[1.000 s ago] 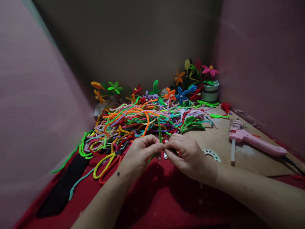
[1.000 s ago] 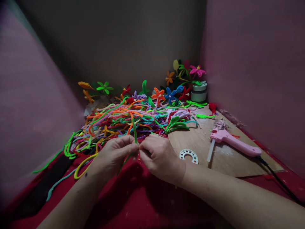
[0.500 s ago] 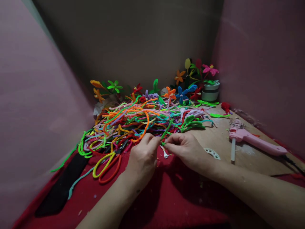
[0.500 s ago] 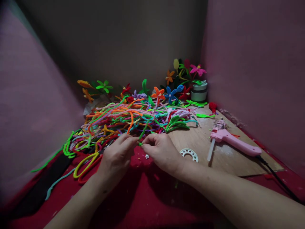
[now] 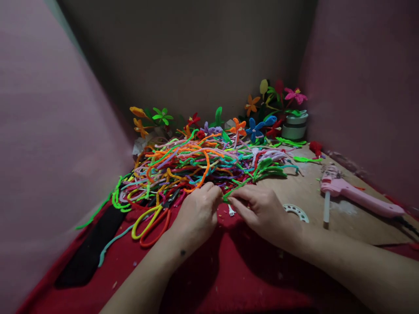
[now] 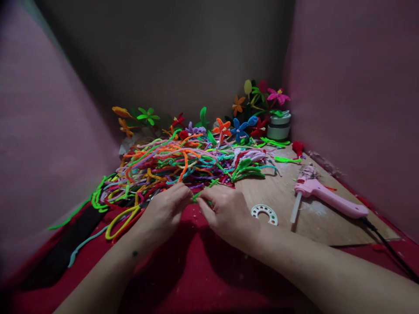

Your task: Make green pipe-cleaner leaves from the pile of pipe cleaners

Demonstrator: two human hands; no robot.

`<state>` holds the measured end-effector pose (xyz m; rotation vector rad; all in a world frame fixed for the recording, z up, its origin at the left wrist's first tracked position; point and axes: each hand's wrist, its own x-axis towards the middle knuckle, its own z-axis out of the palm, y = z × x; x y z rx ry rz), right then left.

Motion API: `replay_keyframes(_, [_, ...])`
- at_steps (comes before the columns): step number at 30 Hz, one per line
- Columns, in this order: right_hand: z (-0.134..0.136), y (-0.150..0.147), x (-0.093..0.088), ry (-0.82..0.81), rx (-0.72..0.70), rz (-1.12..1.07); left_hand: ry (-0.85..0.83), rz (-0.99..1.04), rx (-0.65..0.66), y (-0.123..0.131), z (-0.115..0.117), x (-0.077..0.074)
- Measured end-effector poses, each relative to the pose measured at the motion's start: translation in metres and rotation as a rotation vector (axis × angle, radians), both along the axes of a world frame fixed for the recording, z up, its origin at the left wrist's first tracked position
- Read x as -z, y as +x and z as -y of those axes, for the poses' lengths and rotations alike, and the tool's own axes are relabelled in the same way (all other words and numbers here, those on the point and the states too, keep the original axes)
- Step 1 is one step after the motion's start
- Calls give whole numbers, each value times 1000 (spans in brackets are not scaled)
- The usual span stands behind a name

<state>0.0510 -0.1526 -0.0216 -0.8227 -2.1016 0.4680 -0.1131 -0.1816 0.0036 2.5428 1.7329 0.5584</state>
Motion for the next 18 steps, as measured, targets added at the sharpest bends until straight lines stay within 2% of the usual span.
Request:
replay_keyframes(2, [2,2,-6,256,82,3,20,10,-3,0,0,-1])
replay_keyframes(4, [3,3,-11,431,135,44,26,13,22,0,1,-2])
replay_keyframes(7, [2,3,-15,461,116,182,23,60,60,0,1,-3])
replay_keyframes(11, [-3,4,-15,257,53,195,63,144,98,3,1,-5])
replay_keyframes(14, [-6,5,-16,-51,-4,140,32,246,81,6,1,-8])
replay_keyframes(18, [-10,4,-16,-444,-40,68,-140,413,-8,7,2,-8])
